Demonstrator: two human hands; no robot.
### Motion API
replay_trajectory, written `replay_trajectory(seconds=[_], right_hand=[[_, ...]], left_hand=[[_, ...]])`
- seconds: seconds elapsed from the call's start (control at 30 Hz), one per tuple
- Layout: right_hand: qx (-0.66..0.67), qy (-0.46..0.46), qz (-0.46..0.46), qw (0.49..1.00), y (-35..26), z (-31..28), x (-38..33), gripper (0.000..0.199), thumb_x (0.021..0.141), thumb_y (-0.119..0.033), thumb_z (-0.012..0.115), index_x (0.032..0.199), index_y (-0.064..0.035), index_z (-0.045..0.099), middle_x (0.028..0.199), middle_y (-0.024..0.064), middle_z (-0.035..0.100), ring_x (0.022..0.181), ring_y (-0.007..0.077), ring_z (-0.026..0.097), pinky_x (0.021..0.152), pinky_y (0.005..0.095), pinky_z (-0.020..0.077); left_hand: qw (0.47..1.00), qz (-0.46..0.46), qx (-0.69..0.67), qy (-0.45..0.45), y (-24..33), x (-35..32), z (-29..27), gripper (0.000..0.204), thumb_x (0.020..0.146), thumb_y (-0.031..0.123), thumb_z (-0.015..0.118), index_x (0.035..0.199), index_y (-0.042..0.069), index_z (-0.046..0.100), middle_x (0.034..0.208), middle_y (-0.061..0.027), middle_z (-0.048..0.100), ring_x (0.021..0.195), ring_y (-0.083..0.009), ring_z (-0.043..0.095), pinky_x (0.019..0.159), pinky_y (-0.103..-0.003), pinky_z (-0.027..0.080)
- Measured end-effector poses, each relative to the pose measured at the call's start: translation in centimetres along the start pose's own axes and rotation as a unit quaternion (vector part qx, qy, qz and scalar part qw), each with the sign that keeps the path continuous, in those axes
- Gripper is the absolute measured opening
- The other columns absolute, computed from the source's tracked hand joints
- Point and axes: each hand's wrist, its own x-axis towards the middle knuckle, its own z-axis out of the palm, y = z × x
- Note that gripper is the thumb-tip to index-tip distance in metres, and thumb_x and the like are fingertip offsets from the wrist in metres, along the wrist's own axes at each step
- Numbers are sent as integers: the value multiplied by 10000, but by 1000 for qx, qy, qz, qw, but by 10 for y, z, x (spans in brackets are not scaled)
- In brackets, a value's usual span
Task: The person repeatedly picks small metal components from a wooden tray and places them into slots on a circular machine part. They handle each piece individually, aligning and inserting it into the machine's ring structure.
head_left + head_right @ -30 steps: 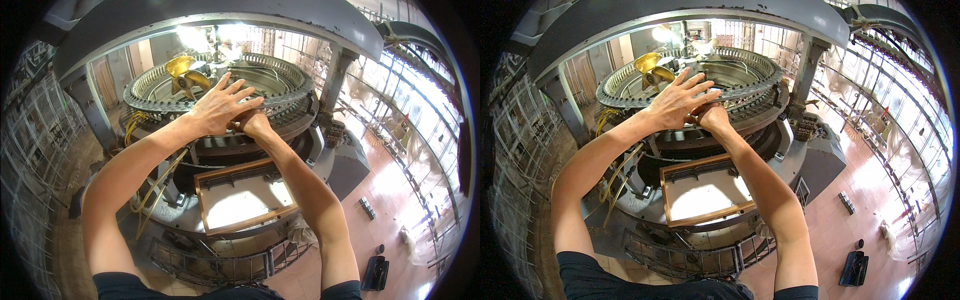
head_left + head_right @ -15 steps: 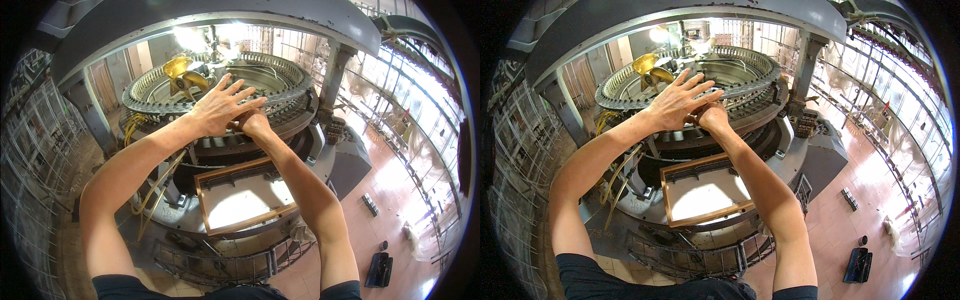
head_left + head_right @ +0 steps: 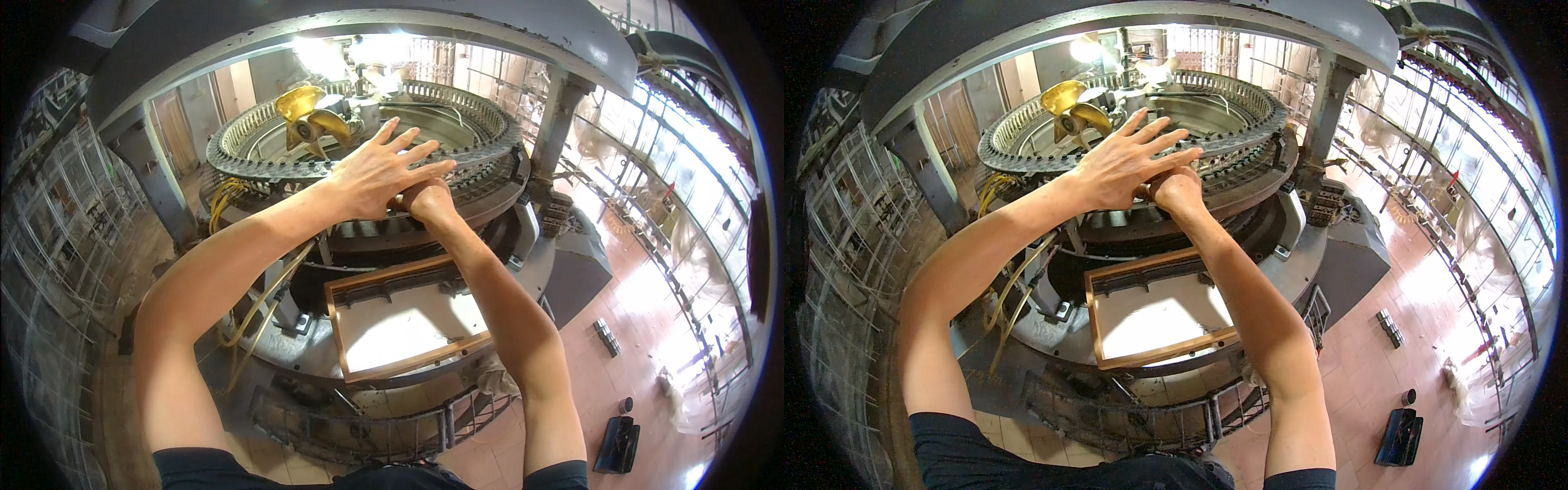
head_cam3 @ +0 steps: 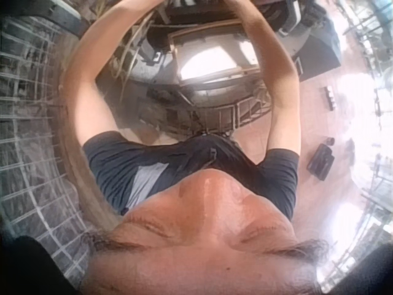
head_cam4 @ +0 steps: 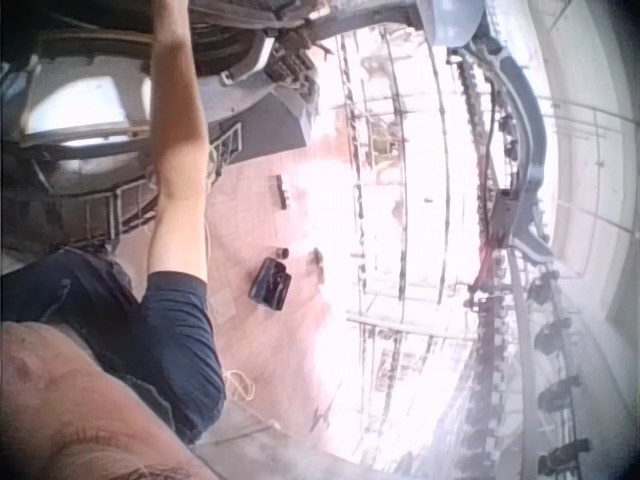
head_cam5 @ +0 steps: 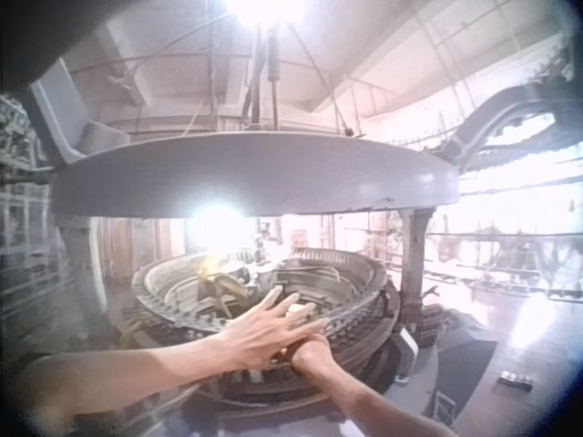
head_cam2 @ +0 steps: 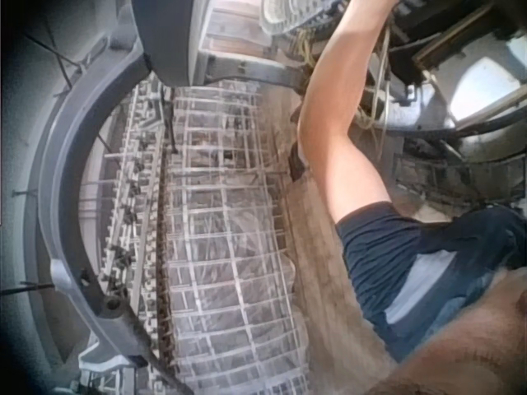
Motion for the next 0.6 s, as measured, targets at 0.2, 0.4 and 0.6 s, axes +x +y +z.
replay_trajectory(seconds=[0.2,0.4,0.6], right_hand=[[37,-1,19,999,2,-1,0,535,784,-334,855,1236,-83,719,1210,201,724,1155,376,669,967,486,527],[19,49,-8,999,13,10,3,450,797,-402,832,1130,-106,770,1099,166,767,1052,368,711,898,483,565],[-6,61,-23,998,18,16,3,445,805,-403,828,1126,-100,772,1087,174,767,1047,372,713,897,481,569]], left_hand=[[1000,-10,-19,15,0,0,4,1154,669,176,873,1658,299,290,1643,-123,404,1514,-377,385,1288,-622,232],[1000,-16,-20,16,2,1,2,1171,640,155,873,1654,291,302,1631,-123,412,1505,-380,392,1288,-618,235],[1000,-14,-15,19,3,3,2,1173,618,126,857,1646,290,316,1625,-132,422,1496,-386,401,1285,-619,239]])
